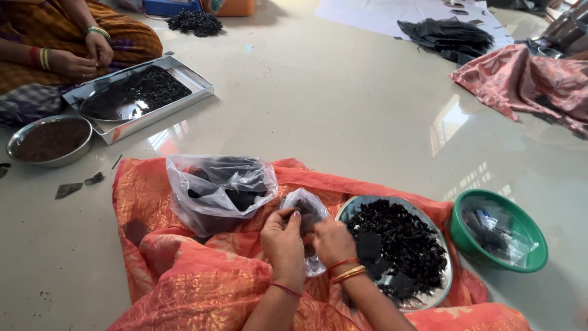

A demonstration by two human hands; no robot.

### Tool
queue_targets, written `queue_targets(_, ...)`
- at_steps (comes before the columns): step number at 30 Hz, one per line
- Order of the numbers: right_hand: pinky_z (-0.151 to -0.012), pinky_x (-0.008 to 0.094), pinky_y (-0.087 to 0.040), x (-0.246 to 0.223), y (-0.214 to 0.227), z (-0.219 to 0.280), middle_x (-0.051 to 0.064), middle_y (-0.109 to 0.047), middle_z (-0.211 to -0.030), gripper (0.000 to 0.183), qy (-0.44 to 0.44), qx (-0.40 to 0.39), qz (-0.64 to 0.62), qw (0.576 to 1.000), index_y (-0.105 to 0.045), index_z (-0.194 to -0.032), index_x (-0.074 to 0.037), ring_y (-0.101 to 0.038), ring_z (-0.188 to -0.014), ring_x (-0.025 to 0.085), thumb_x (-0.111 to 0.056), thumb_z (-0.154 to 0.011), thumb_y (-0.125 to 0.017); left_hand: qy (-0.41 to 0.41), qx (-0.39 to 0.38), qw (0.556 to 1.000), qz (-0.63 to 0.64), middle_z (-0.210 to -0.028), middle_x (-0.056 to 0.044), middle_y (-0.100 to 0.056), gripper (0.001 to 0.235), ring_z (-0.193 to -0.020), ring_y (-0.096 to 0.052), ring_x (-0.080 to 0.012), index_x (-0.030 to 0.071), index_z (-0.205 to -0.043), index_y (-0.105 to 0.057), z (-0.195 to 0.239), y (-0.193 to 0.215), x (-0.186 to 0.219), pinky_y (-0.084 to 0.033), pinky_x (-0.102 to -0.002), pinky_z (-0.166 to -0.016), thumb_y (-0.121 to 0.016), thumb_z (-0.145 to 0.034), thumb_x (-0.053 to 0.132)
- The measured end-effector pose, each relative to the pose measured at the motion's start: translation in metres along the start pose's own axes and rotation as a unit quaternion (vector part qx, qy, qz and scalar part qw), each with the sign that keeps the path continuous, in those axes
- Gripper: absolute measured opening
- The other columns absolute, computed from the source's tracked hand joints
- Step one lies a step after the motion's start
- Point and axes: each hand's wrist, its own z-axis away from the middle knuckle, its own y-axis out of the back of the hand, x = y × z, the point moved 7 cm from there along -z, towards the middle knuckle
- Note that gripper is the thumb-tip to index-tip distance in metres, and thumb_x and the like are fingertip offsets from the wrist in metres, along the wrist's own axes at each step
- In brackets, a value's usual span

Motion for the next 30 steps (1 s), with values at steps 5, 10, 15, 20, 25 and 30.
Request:
queue_targets(5, -0.081, 0.047, -0.053, -0.016, -0.01, 0.004, 0.018, -0.067, -0.097, 0.016, -0.102, -0.015, -0.051, 0.993, -0.071, -0.093, -0.005, -0.064, -0.094, 0.039, -0.016, -0.082, -0.071, 0.065, -0.002, 0.997, 0.032, -0.085, -0.009, -0.075, 0.012, -0.062, -0.066, -0.0131, -0.002, -0.101, -0.075, -0.004, 0.001, -0.008, -0.053, -0.026, -0.047, -0.069, -0.093, 0.004)
queue_targets(10, -0.08, 0.044, -0.057, -0.001, 0.005, 0.011, 0.014, -0.07, -0.097, 0.008, -0.068, 0.037, -0.079, 0.994, -0.073, -0.086, -0.008, -0.069, -0.091, 0.035, -0.009, -0.08, -0.067, 0.065, -0.006, 0.998, 0.021, -0.083, -0.01, -0.073, 0.013, -0.059, -0.066, -0.015, -0.002, -0.102, -0.075, 0.003, -0.003, -0.008, -0.053, -0.026, -0.045, -0.068, -0.094, 0.006)
queue_targets(15, -0.07, 0.037, -0.058, 0.018, 0.101, 0.023, 0.011, -0.074, -0.089, 0.013, -0.213, 0.159, -0.259, 0.928, -0.077, -0.093, -0.007, -0.075, -0.078, 0.027, -0.018, -0.085, -0.076, 0.114, -0.02, 0.993, -0.006, -0.082, -0.01, -0.074, 0.014, -0.061, -0.071, -0.019, -0.003, -0.101, -0.07, 0.008, -0.008, -0.026, -0.056, -0.031, -0.046, -0.061, -0.096, 0.007)
queue_targets(20, -0.066, 0.037, -0.055, -0.014, 0.165, 0.045, 0.012, -0.07, -0.083, 0.01, -0.116, 0.166, -0.229, 0.952, -0.074, -0.09, -0.005, -0.071, -0.074, 0.028, -0.014, -0.086, -0.074, 0.147, -0.131, 0.98, -0.025, -0.08, -0.012, -0.075, 0.018, -0.06, -0.072, -0.0211, -0.005, -0.099, -0.071, 0.02, -0.025, -0.07, -0.061, -0.033, -0.05, -0.06, -0.098, 0.009)
queue_targets(25, -0.07, 0.04, -0.054, -0.025, 0.161, 0.068, 0.01, -0.066, -0.083, 0.005, -0.053, 0.127, -0.132, 0.982, -0.072, -0.087, -0.007, -0.067, -0.079, 0.03, -0.012, -0.085, -0.071, 0.188, -0.175, 0.966, -0.014, -0.078, -0.013, -0.073, 0.017, -0.057, -0.07, -0.0215, -0.007, -0.097, -0.07, 0.045, -0.035, -0.076, -0.062, -0.034, -0.051, -0.06, -0.098, 0.008)
queue_targets(30, -0.078, 0.041, -0.053, -0.033, 0.16, 0.081, 0.01, -0.063, -0.089, 0.011, 0.009, 0.144, -0.036, 0.989, -0.069, -0.094, -0.007, -0.065, -0.089, 0.031, -0.009, -0.085, -0.064, 0.183, -0.193, 0.963, -0.032, -0.077, -0.012, -0.072, 0.014, -0.056, -0.069, -0.0202, -0.003, -0.098, -0.069, 0.051, -0.034, -0.082, -0.06, -0.033, -0.05, -0.062, -0.098, 0.009)
